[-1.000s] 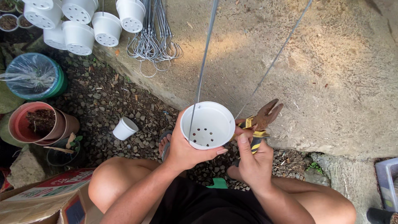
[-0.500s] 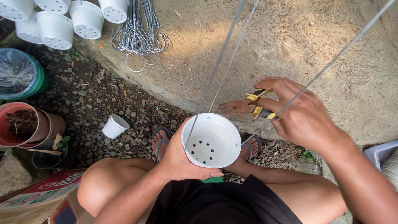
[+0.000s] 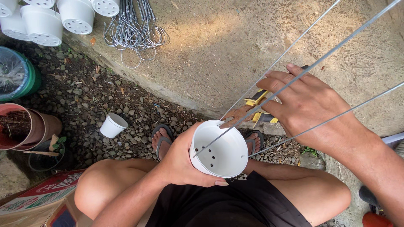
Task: The person uses pliers to bend metal wires through holes in a white plastic pot, forming a hanging support. The person then picks up additional wire pieces and bends them into loops with pliers. The finished pot with attached wires is placed aside.
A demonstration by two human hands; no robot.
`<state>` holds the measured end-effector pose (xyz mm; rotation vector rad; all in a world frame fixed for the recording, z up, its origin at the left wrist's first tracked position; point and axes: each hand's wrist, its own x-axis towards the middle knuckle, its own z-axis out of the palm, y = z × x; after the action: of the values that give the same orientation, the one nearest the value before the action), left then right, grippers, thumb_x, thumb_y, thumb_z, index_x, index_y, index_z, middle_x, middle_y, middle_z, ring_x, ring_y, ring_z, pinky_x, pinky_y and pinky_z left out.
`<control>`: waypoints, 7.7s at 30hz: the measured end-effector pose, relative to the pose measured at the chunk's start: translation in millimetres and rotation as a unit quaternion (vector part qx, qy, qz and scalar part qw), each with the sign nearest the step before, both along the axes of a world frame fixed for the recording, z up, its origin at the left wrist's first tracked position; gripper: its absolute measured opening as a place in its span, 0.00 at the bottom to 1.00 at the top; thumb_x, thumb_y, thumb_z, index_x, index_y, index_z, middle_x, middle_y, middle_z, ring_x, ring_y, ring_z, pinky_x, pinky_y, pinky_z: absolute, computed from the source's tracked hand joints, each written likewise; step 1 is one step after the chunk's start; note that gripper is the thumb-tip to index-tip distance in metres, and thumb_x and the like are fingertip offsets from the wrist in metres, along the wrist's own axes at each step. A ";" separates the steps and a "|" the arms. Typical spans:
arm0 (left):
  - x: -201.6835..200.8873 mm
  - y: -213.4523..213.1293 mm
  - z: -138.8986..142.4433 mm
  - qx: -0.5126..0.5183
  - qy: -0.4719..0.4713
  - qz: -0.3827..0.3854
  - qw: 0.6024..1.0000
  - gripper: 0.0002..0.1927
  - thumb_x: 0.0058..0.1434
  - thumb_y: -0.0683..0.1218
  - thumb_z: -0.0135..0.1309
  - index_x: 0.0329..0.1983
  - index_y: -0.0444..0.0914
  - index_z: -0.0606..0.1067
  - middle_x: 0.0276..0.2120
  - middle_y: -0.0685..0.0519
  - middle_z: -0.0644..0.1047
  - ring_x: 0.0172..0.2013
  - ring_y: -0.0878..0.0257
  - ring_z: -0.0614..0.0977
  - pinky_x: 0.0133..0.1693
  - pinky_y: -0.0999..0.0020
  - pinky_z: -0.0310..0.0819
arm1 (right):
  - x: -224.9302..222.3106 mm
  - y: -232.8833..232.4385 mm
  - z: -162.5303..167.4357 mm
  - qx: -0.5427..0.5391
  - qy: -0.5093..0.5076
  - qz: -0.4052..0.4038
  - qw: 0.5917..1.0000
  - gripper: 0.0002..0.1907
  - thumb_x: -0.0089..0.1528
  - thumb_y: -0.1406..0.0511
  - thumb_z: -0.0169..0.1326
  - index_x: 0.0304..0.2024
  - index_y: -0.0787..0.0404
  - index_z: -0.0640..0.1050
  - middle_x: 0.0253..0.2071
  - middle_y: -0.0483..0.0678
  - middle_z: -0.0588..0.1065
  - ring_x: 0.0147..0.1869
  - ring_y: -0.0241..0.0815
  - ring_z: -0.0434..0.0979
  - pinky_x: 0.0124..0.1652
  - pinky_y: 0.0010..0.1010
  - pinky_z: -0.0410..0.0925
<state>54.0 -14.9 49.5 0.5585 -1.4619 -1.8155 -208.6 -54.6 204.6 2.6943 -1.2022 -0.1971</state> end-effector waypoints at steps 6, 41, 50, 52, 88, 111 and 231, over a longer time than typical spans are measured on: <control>-2.1 -0.9 2.5 -0.003 0.003 -0.007 1.000 0.52 0.44 0.49 0.77 0.71 0.33 0.66 0.58 0.51 0.78 0.58 0.63 0.80 0.63 0.64 0.74 | -2.5 2.8 -0.4 -0.048 0.070 0.035 0.996 0.18 0.52 0.63 0.52 0.44 0.54 0.82 0.58 0.46 0.75 0.67 0.45 0.72 0.67 0.43 0.64; 2.5 -11.5 10.0 0.050 -0.002 -0.082 0.995 0.48 0.44 0.48 0.76 0.69 0.34 0.69 0.55 0.51 0.79 0.57 0.63 0.81 0.61 0.63 0.76 | -4.5 11.6 -11.1 -0.010 0.035 0.012 0.999 0.14 0.55 0.62 0.56 0.40 0.63 0.82 0.54 0.51 0.75 0.60 0.51 0.76 0.60 0.41 0.69; 5.9 -13.8 5.9 0.066 0.032 -0.099 0.992 0.45 0.45 0.46 0.75 0.67 0.34 0.71 0.53 0.52 0.81 0.54 0.64 0.82 0.60 0.64 0.76 | -9.1 11.1 -13.1 0.160 -0.054 -0.098 0.981 0.29 0.39 0.72 0.63 0.47 0.61 0.83 0.56 0.53 0.75 0.60 0.52 0.73 0.55 0.43 0.70; 5.9 -13.7 4.2 0.075 0.039 -0.104 0.991 0.44 0.46 0.46 0.75 0.66 0.34 0.71 0.53 0.52 0.81 0.54 0.64 0.82 0.60 0.65 0.76 | -9.5 13.1 -13.4 0.134 -0.060 -0.075 0.986 0.28 0.39 0.72 0.62 0.45 0.62 0.83 0.55 0.54 0.75 0.61 0.53 0.73 0.56 0.43 0.69; 3.6 -11.7 7.7 0.094 0.032 -0.106 0.989 0.44 0.45 0.50 0.72 0.66 0.34 0.71 0.52 0.51 0.80 0.54 0.62 0.82 0.61 0.64 0.76 | -19.1 10.4 -26.6 0.216 -0.061 -0.102 0.969 0.21 0.44 0.69 0.63 0.42 0.61 0.83 0.53 0.46 0.75 0.55 0.47 0.77 0.47 0.38 0.73; 0.0 -12.0 9.3 0.049 -0.001 -0.101 0.994 0.42 0.46 0.49 0.74 0.64 0.35 0.71 0.52 0.53 0.80 0.55 0.63 0.82 0.61 0.64 0.75 | 4.0 29.2 -8.8 0.039 0.019 -0.029 0.999 0.12 0.49 0.66 0.55 0.33 0.64 0.80 0.42 0.53 0.75 0.54 0.52 0.77 0.52 0.37 0.72; 2.8 -2.3 -2.9 0.023 0.003 -0.087 0.996 0.46 0.43 0.51 0.76 0.64 0.35 0.69 0.51 0.54 0.76 0.53 0.65 0.80 0.56 0.67 0.74 | -13.9 33.1 -29.7 0.220 -0.059 -0.115 0.967 0.12 0.45 0.69 0.61 0.32 0.63 0.79 0.43 0.47 0.73 0.45 0.45 0.78 0.35 0.37 0.74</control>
<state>56.8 -17.2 46.6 0.4588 -1.5068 -1.9887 -222.4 -21.5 174.8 2.9590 -1.6851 -0.3817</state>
